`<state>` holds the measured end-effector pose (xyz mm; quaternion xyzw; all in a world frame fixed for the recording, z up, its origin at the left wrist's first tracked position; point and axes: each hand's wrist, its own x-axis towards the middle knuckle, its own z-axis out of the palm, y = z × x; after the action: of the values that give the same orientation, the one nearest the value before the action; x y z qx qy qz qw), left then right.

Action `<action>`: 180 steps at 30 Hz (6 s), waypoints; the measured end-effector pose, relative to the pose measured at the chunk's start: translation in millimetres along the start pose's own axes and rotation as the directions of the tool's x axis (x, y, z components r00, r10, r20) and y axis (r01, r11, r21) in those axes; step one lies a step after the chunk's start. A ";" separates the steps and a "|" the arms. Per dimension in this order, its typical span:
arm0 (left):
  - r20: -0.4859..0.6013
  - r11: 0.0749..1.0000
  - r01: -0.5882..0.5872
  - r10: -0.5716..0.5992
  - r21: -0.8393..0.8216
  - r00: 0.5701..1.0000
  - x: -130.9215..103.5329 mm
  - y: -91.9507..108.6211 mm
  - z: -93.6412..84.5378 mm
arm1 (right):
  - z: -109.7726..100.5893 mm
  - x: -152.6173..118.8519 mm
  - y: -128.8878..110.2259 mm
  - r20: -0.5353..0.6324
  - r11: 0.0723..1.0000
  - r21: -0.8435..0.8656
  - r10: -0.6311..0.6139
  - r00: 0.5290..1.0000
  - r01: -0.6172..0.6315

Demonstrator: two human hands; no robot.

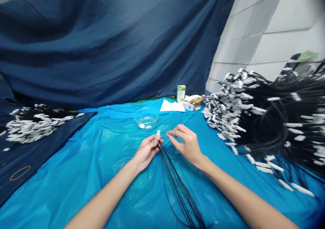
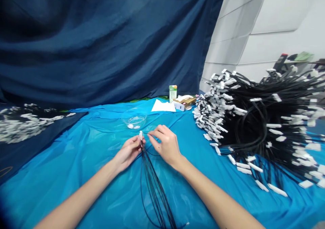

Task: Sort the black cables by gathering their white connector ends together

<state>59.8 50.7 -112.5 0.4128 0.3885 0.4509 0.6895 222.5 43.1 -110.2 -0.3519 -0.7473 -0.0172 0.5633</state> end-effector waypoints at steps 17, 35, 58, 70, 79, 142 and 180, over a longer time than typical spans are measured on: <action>0.017 0.974 -0.100 0.099 0.202 0.995 2.2 -4.8 -2.9 | 1.7 -2.3 -0.9 0.022 0.995 -0.081 -0.051 0.998 0.053; 0.061 0.967 -0.103 0.091 0.235 0.994 0.5 -3.4 -2.0 | 4.3 -1.7 -1.5 0.239 0.940 0.306 0.073 0.968 -0.147; 0.111 0.975 -0.072 0.049 0.212 0.993 0.4 -3.8 -2.4 | 6.9 -1.3 -2.5 0.224 0.949 0.301 0.029 0.974 -0.098; 0.045 0.990 -0.045 0.039 0.130 0.998 4.9 -4.0 -6.9 | 6.7 0.6 3.7 0.115 0.986 0.152 -0.081 0.990 0.063; -0.050 0.999 -0.028 0.028 -0.018 0.998 4.9 1.0 -8.4 | 1.6 -1.4 0.8 0.234 0.943 -0.029 -0.316 0.920 0.331; -0.099 0.996 -0.014 0.005 -0.093 0.995 5.9 5.8 -6.8 | 7.2 -5.1 5.7 0.330 0.977 0.127 -0.207 0.921 0.174; -0.041 0.997 0.017 -0.020 -0.073 0.999 8.5 -2.3 -13.0 | 16.2 -6.1 10.8 0.245 0.899 -0.077 -0.403 0.882 0.432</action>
<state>51.1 60.9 -120.7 0.3743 0.3902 0.4666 0.6999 215.6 55.0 -125.3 -0.2180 -0.8613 -0.1470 0.4348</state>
